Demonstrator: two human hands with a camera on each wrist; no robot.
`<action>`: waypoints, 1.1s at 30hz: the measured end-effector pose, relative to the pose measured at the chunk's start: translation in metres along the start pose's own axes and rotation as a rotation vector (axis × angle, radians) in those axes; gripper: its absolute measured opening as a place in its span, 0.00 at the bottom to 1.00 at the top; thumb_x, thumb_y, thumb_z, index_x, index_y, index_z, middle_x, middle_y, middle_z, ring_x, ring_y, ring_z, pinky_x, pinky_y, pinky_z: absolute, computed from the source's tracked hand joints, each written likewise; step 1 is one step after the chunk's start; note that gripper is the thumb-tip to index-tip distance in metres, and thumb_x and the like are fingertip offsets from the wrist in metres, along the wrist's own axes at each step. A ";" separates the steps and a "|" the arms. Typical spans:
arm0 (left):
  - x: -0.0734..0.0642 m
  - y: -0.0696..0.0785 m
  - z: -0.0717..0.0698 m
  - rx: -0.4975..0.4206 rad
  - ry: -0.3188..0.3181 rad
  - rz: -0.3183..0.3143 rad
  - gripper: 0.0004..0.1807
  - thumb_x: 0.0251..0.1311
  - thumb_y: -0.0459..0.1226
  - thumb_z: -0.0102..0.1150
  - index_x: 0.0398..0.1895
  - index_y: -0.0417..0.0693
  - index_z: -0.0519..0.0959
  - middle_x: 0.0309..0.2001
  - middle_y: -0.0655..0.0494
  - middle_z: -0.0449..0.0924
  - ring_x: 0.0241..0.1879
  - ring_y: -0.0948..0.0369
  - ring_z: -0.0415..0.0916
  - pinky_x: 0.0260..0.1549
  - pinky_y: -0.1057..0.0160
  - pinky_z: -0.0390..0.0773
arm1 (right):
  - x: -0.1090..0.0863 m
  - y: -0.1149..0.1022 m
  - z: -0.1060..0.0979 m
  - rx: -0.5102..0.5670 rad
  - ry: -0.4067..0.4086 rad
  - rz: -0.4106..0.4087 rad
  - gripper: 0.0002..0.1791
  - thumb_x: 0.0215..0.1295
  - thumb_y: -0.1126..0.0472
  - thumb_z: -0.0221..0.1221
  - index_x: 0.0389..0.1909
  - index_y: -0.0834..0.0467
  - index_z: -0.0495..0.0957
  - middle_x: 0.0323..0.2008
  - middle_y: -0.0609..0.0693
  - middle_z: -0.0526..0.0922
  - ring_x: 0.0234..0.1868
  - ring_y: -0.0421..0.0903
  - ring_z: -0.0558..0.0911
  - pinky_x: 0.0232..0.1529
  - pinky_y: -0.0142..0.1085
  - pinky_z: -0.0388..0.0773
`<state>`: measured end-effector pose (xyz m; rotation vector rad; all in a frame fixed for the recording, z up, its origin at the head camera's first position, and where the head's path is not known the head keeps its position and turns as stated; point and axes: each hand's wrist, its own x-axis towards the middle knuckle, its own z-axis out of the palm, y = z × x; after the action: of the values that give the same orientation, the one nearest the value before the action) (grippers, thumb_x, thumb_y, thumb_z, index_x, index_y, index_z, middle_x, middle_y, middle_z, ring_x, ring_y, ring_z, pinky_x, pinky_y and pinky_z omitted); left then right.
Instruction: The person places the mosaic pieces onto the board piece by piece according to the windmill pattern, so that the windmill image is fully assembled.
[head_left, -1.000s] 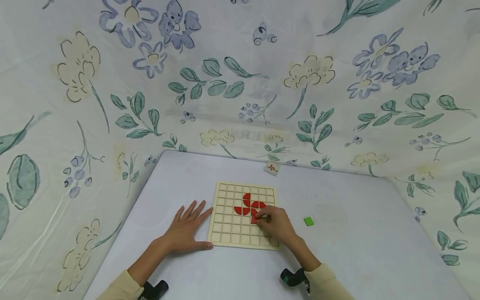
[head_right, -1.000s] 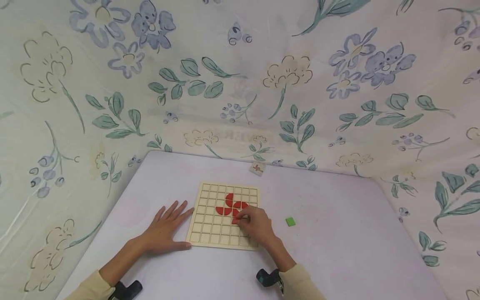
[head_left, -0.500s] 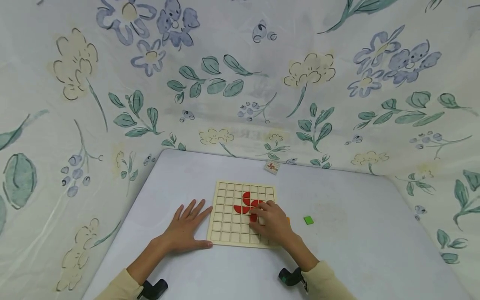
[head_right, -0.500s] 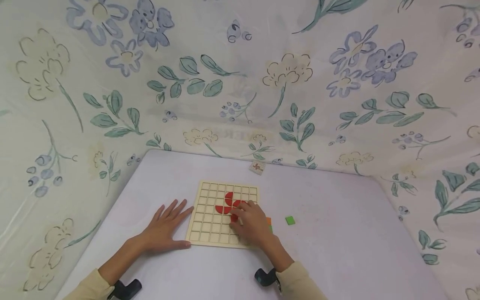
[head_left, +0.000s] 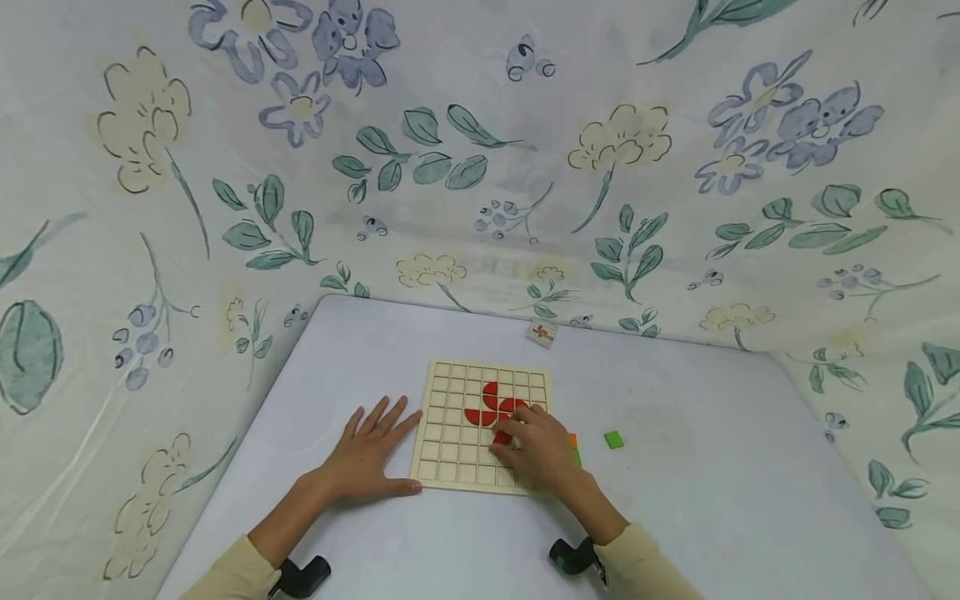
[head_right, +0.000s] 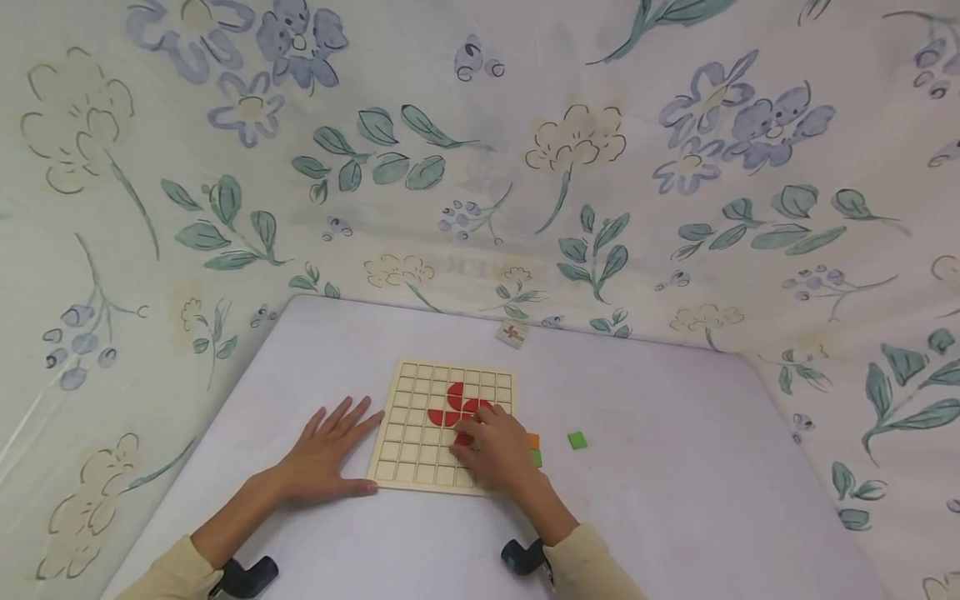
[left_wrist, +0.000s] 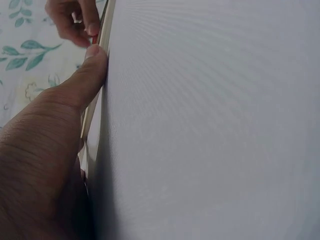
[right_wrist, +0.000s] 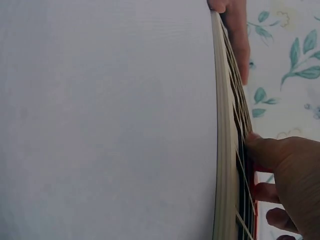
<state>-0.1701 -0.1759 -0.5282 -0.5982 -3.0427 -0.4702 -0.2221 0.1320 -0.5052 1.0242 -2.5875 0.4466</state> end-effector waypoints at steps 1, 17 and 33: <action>0.000 0.000 0.000 -0.005 0.004 0.005 0.61 0.44 0.78 0.51 0.77 0.53 0.56 0.78 0.47 0.45 0.76 0.44 0.37 0.67 0.35 0.38 | 0.000 -0.001 0.000 0.008 -0.012 0.007 0.14 0.55 0.48 0.72 0.37 0.52 0.88 0.31 0.42 0.78 0.30 0.40 0.70 0.27 0.30 0.71; -0.002 0.000 0.007 -0.036 0.041 0.010 0.60 0.44 0.78 0.51 0.77 0.54 0.57 0.77 0.47 0.47 0.75 0.44 0.38 0.67 0.35 0.38 | 0.005 -0.003 -0.014 0.124 -0.197 -0.059 0.04 0.57 0.64 0.69 0.33 0.53 0.86 0.33 0.43 0.76 0.31 0.39 0.72 0.35 0.29 0.76; -0.001 0.004 -0.001 -0.002 0.001 -0.005 0.61 0.44 0.78 0.50 0.77 0.54 0.56 0.78 0.47 0.45 0.76 0.44 0.37 0.67 0.35 0.38 | -0.004 -0.002 -0.007 0.113 -0.107 -0.051 0.04 0.57 0.64 0.70 0.34 0.55 0.89 0.39 0.45 0.82 0.42 0.42 0.78 0.49 0.36 0.79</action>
<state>-0.1673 -0.1726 -0.5263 -0.5906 -3.0436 -0.4728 -0.2165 0.1362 -0.5004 1.1796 -2.6484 0.5445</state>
